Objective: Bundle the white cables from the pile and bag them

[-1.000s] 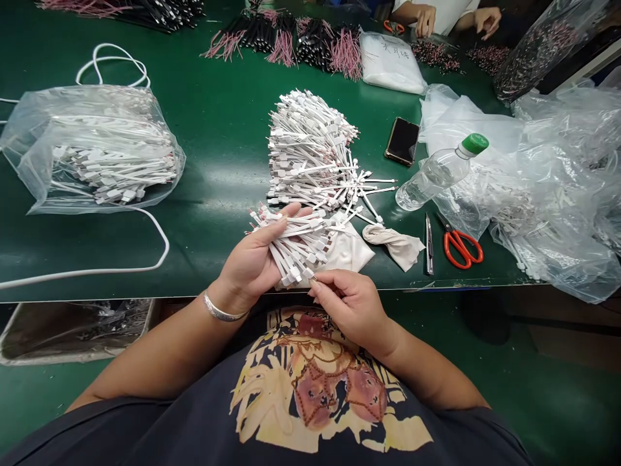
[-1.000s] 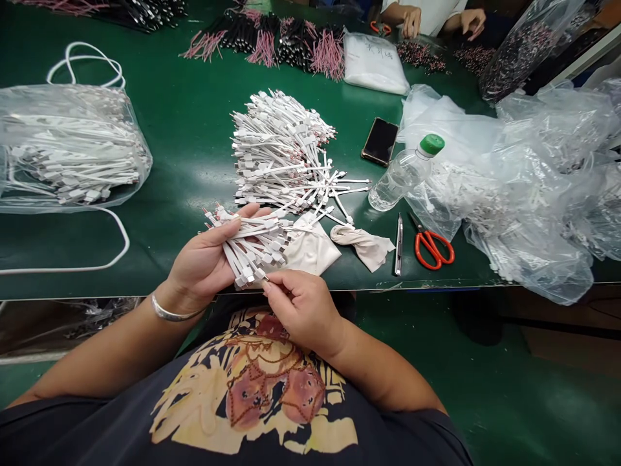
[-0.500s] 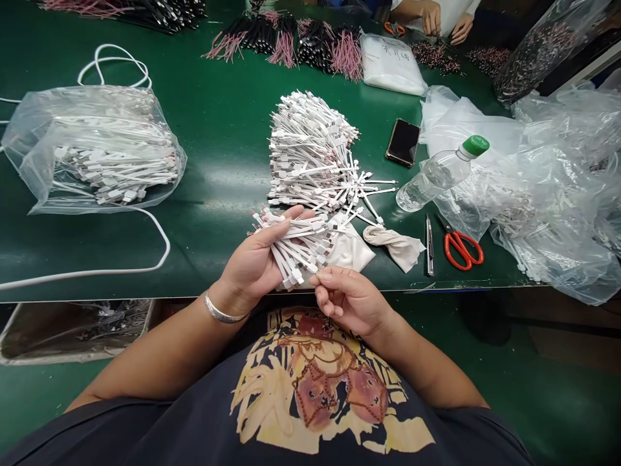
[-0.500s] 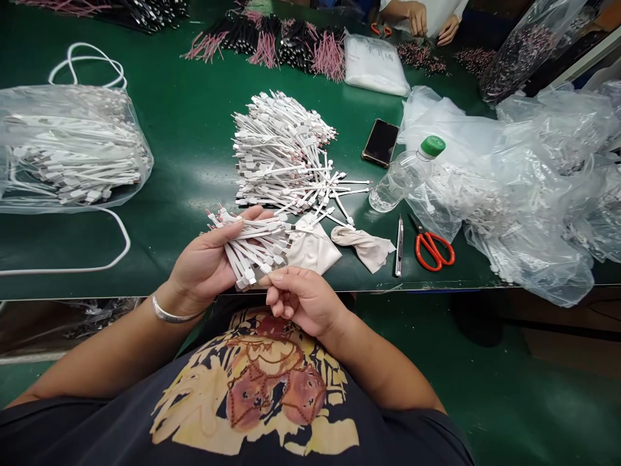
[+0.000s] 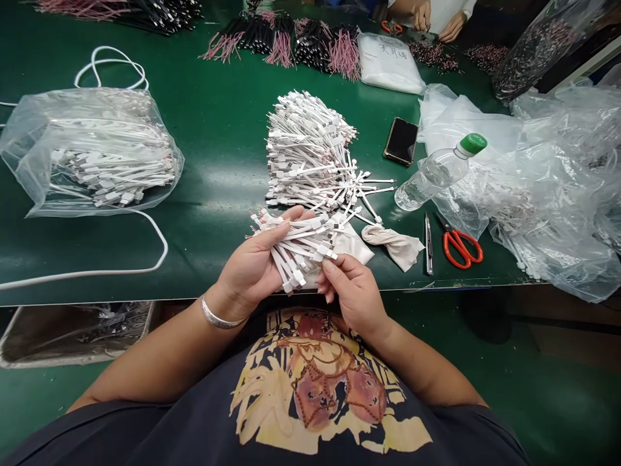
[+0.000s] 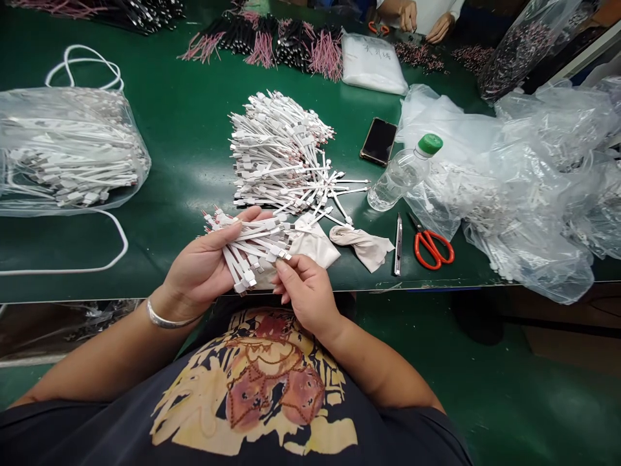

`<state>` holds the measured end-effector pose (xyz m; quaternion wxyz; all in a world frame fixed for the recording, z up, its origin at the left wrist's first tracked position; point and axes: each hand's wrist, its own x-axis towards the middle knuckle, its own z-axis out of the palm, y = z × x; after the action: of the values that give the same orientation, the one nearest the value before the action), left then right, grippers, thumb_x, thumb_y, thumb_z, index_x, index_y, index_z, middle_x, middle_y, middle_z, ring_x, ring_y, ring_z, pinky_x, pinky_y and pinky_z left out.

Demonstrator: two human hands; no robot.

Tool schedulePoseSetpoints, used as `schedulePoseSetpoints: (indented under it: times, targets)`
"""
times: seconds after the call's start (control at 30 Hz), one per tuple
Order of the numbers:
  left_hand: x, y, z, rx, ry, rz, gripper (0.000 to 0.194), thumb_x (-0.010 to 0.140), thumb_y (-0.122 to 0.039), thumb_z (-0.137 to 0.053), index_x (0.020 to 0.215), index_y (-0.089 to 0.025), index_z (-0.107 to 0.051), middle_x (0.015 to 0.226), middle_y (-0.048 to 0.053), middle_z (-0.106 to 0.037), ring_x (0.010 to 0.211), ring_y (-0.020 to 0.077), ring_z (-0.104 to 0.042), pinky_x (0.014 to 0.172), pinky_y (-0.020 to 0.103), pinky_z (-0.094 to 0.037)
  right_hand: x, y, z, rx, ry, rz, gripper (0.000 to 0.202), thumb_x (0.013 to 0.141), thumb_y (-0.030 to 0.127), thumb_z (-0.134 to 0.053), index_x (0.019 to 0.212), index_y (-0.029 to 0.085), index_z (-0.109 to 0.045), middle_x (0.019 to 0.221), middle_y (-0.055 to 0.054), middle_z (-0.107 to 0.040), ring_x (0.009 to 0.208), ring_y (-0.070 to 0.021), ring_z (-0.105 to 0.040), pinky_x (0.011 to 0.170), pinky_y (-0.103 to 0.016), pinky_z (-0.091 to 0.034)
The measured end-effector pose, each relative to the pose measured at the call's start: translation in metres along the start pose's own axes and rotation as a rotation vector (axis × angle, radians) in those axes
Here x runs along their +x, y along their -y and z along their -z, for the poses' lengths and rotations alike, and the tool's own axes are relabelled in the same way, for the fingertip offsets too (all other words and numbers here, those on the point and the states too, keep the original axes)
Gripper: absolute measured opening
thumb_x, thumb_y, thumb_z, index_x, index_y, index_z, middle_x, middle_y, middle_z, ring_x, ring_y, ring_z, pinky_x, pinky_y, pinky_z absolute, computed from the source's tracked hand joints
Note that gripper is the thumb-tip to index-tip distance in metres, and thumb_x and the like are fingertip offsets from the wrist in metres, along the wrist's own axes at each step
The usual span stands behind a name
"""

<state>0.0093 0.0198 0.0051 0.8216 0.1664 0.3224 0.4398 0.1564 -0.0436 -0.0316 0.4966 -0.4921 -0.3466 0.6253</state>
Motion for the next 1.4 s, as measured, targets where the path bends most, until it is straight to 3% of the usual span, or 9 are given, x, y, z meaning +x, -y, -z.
schedulePoseSetpoints:
  times: [0.13,0.27,0.67,0.97,1.4]
  targets:
    - [-0.001,0.000,-0.001,0.001,0.003,-0.022,0.033,0.087,-0.015,-0.047,0.119,-0.017,-0.057,0.124,0.006,-0.061,0.100,0.0211,-0.063,0.100,0.045,-0.044,-0.002,0.000,-0.002,-0.017,0.123,-0.104,0.027,0.082,0.042,-0.060,0.084,0.016,-0.063,0.068,-0.001,-0.064,0.051,-0.0069,-0.054,0.039,-0.015,-0.041]
    - [-0.002,0.004,-0.002,-0.002,0.005,-0.040,0.033,0.087,-0.015,-0.048,0.119,-0.017,-0.058,0.121,0.007,-0.063,0.104,0.0206,-0.062,0.102,0.043,-0.042,-0.003,-0.001,-0.006,0.011,0.209,-0.138,0.029,0.073,0.037,-0.071,0.091,0.016,-0.062,0.073,-0.001,-0.063,0.058,-0.0087,-0.056,0.040,-0.015,-0.042]
    - [-0.009,0.012,-0.002,0.066,0.042,-0.078,0.031,0.084,-0.017,-0.056,0.114,-0.019,-0.063,0.121,0.007,-0.063,0.106,0.0228,-0.062,0.102,0.041,-0.042,0.001,-0.003,-0.013,0.040,0.057,-0.049,0.029,0.071,0.033,-0.073,0.091,0.020,-0.058,0.075,0.002,-0.059,0.058,-0.0086,-0.049,0.041,-0.018,-0.039]
    - [-0.011,0.011,-0.004,0.043,0.006,-0.015,0.029,0.085,-0.016,-0.054,0.112,-0.017,-0.063,0.119,0.007,-0.064,0.106,0.0232,-0.061,0.100,0.041,-0.044,-0.001,-0.002,-0.008,0.031,0.080,-0.060,0.021,0.073,0.033,-0.072,0.077,0.017,-0.059,0.063,0.003,-0.054,0.052,-0.0071,-0.044,0.043,-0.018,-0.038]
    - [-0.007,0.005,-0.006,0.023,-0.057,0.031,0.032,0.084,-0.013,-0.052,0.115,-0.016,-0.061,0.121,0.007,-0.063,0.108,0.0225,-0.061,0.102,0.041,-0.043,0.000,0.007,-0.001,0.347,0.230,-0.474,0.023,0.067,0.027,-0.076,0.078,0.015,-0.060,0.060,0.003,-0.058,0.048,-0.0049,-0.050,0.038,-0.013,-0.031]
